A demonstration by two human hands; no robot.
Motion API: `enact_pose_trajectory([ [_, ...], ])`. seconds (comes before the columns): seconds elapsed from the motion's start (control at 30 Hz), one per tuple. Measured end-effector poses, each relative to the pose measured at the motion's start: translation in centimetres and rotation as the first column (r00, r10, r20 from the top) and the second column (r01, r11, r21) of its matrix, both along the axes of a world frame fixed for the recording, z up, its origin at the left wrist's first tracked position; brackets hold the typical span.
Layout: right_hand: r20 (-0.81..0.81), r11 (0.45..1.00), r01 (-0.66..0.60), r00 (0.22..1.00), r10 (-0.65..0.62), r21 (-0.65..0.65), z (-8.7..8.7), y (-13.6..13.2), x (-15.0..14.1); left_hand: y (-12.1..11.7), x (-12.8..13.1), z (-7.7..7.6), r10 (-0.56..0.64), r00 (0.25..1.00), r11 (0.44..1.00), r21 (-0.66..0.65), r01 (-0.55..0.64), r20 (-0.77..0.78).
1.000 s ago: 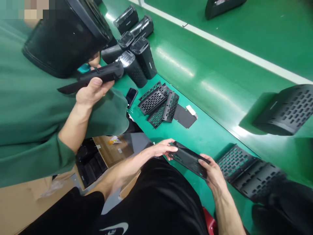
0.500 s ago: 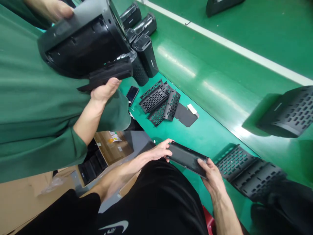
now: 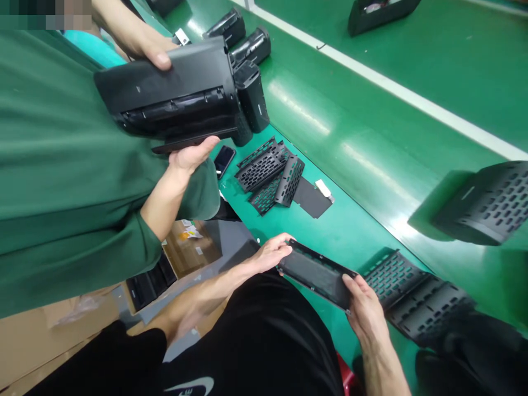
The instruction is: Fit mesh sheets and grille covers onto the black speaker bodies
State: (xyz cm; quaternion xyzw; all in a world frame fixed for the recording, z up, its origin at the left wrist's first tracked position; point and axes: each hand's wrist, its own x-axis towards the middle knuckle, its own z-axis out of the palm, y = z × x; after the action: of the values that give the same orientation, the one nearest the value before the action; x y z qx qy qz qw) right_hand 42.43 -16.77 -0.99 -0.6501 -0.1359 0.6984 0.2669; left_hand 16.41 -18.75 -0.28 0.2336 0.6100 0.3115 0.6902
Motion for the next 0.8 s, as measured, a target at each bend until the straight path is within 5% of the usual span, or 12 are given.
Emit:
enact_pose_trajectory([
  [0.33,-0.010,0.999,0.042,0.999,-0.042,0.003,0.9,-0.3,-0.5,1.0,0.0,2.8,-0.097,0.981,0.995,-0.043,0.091,-0.169],
  [0.8,-0.029,1.000,0.018,0.999,-0.017,0.025,1.3,0.0,-0.2,0.9,0.0,2.2,-0.093,0.978,0.993,0.049,0.104,-0.188],
])
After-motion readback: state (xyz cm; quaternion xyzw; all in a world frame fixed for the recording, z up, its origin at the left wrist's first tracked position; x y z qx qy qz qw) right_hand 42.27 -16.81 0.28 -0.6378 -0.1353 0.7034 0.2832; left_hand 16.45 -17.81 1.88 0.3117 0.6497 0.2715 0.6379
